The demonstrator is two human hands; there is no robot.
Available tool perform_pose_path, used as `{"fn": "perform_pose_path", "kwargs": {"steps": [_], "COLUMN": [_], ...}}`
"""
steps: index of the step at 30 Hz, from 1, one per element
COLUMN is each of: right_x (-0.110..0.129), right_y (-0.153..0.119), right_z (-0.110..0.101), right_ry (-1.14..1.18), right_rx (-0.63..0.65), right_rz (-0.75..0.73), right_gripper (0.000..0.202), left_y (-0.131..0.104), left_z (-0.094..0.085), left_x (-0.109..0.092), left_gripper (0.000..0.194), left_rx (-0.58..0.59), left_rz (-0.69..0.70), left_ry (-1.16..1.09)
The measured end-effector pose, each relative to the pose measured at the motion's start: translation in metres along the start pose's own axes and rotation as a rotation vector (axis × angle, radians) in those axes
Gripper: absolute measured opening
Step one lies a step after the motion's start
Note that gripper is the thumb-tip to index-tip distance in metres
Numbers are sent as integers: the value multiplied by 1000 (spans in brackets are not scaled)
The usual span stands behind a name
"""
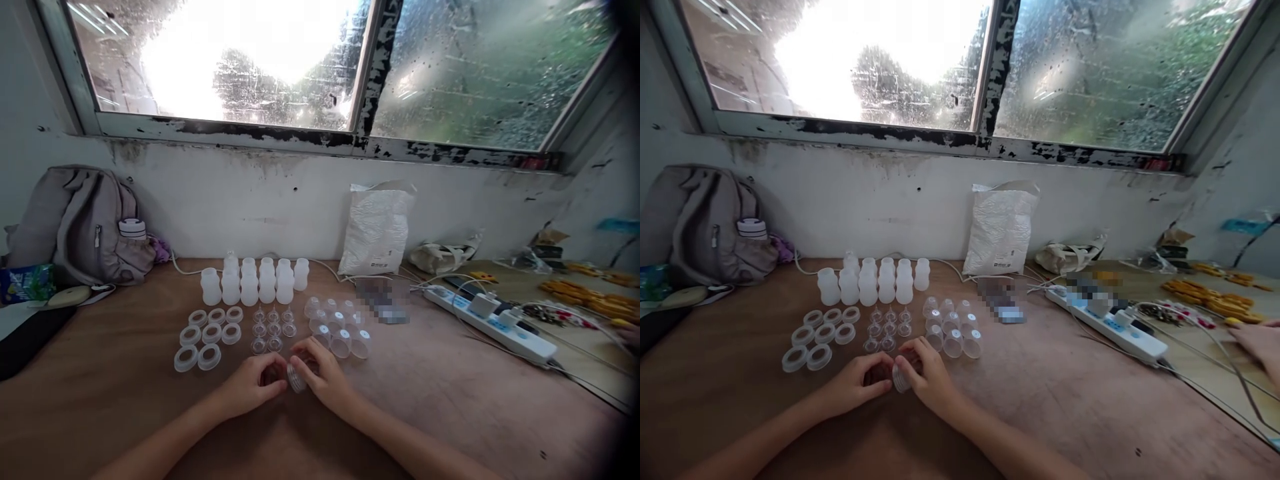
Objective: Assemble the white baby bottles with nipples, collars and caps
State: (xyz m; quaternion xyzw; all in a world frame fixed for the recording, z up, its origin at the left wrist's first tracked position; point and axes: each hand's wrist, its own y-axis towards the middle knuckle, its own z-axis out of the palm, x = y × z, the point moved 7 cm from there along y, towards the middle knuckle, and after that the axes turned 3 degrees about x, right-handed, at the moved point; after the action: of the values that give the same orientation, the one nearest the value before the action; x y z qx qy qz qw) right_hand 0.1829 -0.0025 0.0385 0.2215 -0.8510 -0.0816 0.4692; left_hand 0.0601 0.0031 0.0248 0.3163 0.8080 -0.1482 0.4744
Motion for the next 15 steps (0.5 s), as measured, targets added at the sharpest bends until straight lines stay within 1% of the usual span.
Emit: {"fn": "perform_pose_path", "kwargs": {"steps": [4, 7, 10, 12, 15], "right_x": [-9, -8, -5, -5, -6], "right_y": [0, -2, -4, -5, -6], "right_z": [2, 6, 9, 12, 15], "right_ry": [150, 233, 295, 339, 352], "right_rx": [0, 23, 53, 87, 98], "right_rz": [119, 139, 141, 146, 140], "right_gripper": [21, 24, 25, 25, 25], "left_y": [-1, -3, -6, -8, -8], "left_z": [-2, -2, -2, -1, -2], "left_x": [4, 7, 3, -1, -4], "left_gripper": [28, 40, 52, 47, 33], "left_rx": [-10, -15, -17, -27, -79], "left_rz": [-16, -20, -4, 27, 43], "left_ry": [-7, -3, 21, 47, 59]}}
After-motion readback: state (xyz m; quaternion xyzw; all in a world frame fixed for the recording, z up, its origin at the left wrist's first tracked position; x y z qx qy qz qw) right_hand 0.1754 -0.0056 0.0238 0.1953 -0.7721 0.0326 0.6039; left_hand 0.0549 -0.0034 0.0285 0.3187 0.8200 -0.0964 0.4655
